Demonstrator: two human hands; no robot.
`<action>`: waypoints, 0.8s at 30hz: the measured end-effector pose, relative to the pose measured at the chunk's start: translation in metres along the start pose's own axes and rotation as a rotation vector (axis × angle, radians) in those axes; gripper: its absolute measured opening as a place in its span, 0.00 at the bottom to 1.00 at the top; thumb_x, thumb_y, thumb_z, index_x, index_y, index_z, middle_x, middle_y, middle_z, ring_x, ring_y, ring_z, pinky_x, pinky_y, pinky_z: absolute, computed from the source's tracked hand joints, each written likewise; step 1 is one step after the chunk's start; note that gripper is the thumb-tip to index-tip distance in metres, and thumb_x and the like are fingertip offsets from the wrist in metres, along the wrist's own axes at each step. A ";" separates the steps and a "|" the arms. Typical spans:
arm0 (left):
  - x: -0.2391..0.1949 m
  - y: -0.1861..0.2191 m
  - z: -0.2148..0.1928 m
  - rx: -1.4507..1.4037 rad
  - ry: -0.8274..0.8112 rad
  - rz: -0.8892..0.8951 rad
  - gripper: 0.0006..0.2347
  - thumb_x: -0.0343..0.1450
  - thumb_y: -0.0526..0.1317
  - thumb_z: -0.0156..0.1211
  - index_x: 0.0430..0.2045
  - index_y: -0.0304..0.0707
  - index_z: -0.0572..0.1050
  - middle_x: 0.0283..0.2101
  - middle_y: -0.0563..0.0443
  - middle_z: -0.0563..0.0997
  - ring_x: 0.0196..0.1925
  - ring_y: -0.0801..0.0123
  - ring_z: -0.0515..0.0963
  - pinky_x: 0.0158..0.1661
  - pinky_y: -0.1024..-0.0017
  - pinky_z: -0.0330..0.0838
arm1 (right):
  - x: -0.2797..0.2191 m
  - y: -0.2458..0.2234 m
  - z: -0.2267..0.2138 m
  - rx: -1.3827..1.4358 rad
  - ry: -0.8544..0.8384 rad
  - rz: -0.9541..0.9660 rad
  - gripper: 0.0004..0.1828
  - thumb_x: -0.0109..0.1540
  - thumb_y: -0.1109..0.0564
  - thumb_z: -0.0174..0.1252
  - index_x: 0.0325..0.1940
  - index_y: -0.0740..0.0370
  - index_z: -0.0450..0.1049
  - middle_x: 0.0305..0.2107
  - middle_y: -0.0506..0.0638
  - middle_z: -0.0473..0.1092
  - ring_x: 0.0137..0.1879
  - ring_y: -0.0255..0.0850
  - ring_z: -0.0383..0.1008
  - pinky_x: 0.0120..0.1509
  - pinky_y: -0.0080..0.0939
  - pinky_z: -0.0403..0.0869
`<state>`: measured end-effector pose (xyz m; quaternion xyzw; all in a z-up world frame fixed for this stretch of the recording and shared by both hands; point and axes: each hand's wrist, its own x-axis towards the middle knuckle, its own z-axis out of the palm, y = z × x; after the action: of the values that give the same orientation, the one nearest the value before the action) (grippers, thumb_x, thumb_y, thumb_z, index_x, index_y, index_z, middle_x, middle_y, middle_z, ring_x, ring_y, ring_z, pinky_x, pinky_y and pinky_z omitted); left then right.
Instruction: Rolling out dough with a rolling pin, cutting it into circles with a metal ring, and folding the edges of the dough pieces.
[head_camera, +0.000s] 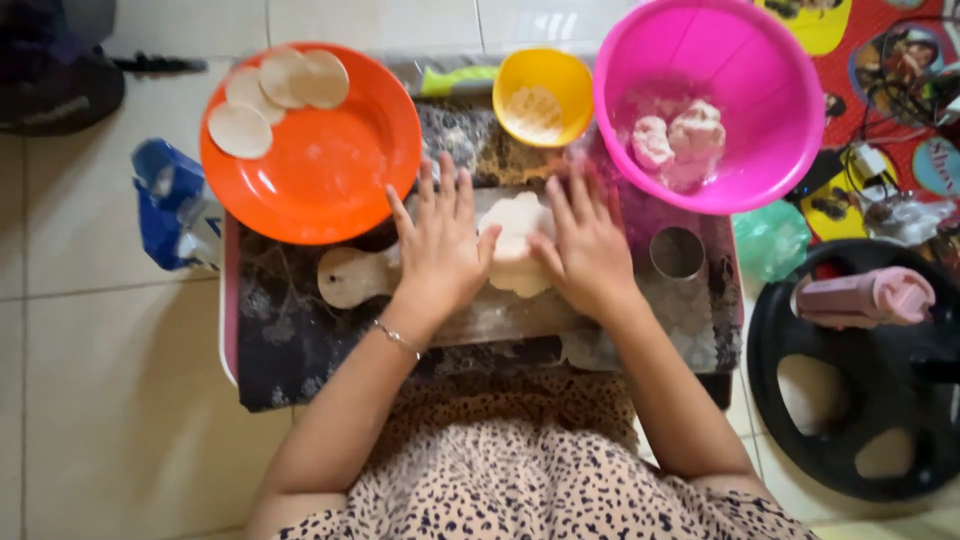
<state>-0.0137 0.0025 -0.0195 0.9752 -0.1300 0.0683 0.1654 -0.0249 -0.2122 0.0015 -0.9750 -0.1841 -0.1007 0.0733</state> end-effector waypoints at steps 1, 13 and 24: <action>0.000 -0.001 -0.002 0.008 0.018 0.003 0.33 0.75 0.58 0.40 0.69 0.28 0.58 0.77 0.33 0.47 0.79 0.43 0.41 0.65 0.25 0.27 | -0.008 0.001 0.002 -0.003 0.019 -0.007 0.41 0.68 0.33 0.46 0.78 0.62 0.58 0.74 0.68 0.51 0.77 0.67 0.52 0.78 0.66 0.50; -0.019 0.010 -0.031 -0.632 0.640 -0.065 0.13 0.76 0.36 0.47 0.51 0.36 0.77 0.51 0.48 0.80 0.53 0.53 0.79 0.57 0.59 0.69 | -0.063 -0.003 -0.009 0.315 0.269 0.146 0.16 0.61 0.48 0.64 0.50 0.55 0.76 0.51 0.48 0.73 0.62 0.48 0.72 0.66 0.50 0.70; -0.015 0.058 -0.001 0.049 0.148 -0.103 0.27 0.66 0.51 0.66 0.54 0.31 0.74 0.61 0.38 0.74 0.64 0.47 0.70 0.60 0.43 0.60 | -0.063 -0.009 -0.044 0.707 0.400 0.393 0.14 0.66 0.53 0.62 0.50 0.66 0.75 0.46 0.56 0.72 0.53 0.51 0.76 0.49 0.47 0.80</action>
<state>-0.0438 -0.0470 -0.0033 0.9766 -0.0655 0.1347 0.1541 -0.0936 -0.2335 0.0307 -0.8679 -0.0010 -0.2023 0.4537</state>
